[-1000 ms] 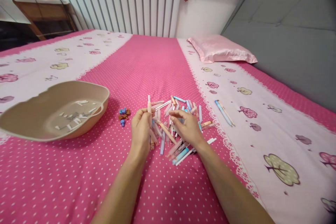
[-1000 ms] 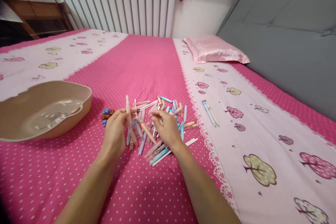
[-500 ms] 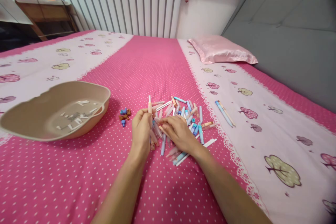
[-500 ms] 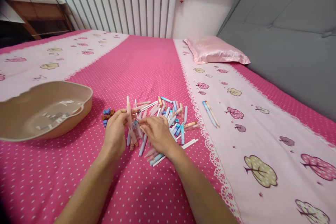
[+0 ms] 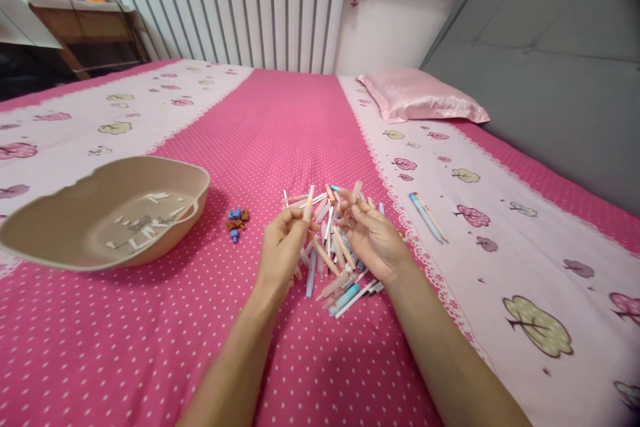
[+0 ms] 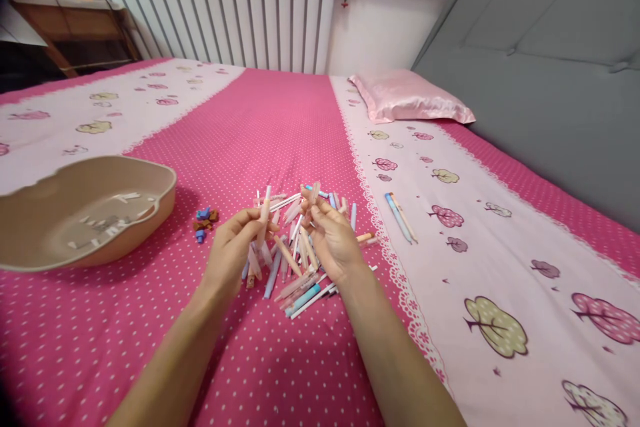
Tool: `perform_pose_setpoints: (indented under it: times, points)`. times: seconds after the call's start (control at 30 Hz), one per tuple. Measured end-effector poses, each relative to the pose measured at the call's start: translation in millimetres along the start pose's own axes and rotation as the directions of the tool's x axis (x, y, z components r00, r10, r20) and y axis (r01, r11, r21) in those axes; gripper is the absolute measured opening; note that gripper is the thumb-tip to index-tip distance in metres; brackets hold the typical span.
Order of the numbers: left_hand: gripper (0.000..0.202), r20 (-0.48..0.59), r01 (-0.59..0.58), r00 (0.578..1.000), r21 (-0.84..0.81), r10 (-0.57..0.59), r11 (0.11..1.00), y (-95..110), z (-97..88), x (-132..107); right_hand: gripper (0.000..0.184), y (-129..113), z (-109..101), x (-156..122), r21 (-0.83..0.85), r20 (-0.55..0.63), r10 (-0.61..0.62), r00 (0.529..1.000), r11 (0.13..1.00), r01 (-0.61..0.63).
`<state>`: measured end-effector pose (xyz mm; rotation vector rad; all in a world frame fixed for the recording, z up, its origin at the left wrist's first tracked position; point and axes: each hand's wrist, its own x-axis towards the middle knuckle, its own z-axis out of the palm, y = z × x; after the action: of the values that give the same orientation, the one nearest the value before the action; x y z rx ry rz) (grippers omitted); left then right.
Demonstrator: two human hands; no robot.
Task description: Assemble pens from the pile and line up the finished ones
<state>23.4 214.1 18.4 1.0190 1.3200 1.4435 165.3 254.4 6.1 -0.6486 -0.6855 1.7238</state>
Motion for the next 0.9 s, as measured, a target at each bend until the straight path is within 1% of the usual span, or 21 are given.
perform_pose_setpoints:
  times: [0.07,0.17,0.33,0.43,0.53,0.63,0.73,0.9]
  points:
    - [0.015,0.078,0.024,0.997,0.010,-0.025,1.000,1.1,1.0,-1.2,0.019,-2.2,0.8,0.1,0.051,0.012,0.010,1.000,0.999,-0.011]
    - [0.015,0.172,0.064,0.983,0.043,-0.071,0.997,1.8,2.1,-2.3,0.015,-5.2,1.5,0.1,0.111,-0.025,0.018,1.000,0.994,-0.015]
    - [0.016,0.265,0.108,0.956,0.085,-0.127,0.990,1.3,3.7,-2.7,0.015,-8.3,0.6,0.7,0.118,-0.067,-0.002,0.998,0.993,0.010]
    - [0.014,0.266,0.114,0.954,0.096,-0.136,0.989,2.1,4.3,-2.8,0.017,-8.5,0.2,0.7,0.119,-0.069,-0.013,0.998,0.993,0.022]
    - [0.012,0.259,0.103,0.957,0.121,-0.131,0.987,3.8,4.1,-3.1,0.012,-7.6,-0.3,0.7,0.101,-0.054,-0.027,0.998,0.994,0.033]
    - [0.011,0.281,0.107,0.949,0.142,-0.144,0.984,5.5,3.7,-3.7,0.008,-6.2,-1.2,0.7,0.078,-0.028,-0.045,0.999,0.996,0.047]
    - [0.012,0.303,0.114,0.941,0.138,-0.152,0.984,5.9,3.3,-3.9,0.008,-5.5,-1.5,0.4,0.064,-0.007,-0.059,0.998,0.996,0.059]
    - [0.012,0.306,0.127,0.937,0.143,-0.166,0.981,4.8,3.1,-3.3,0.006,-5.8,-0.3,-1.2,0.048,-0.008,-0.093,0.996,0.994,0.093]
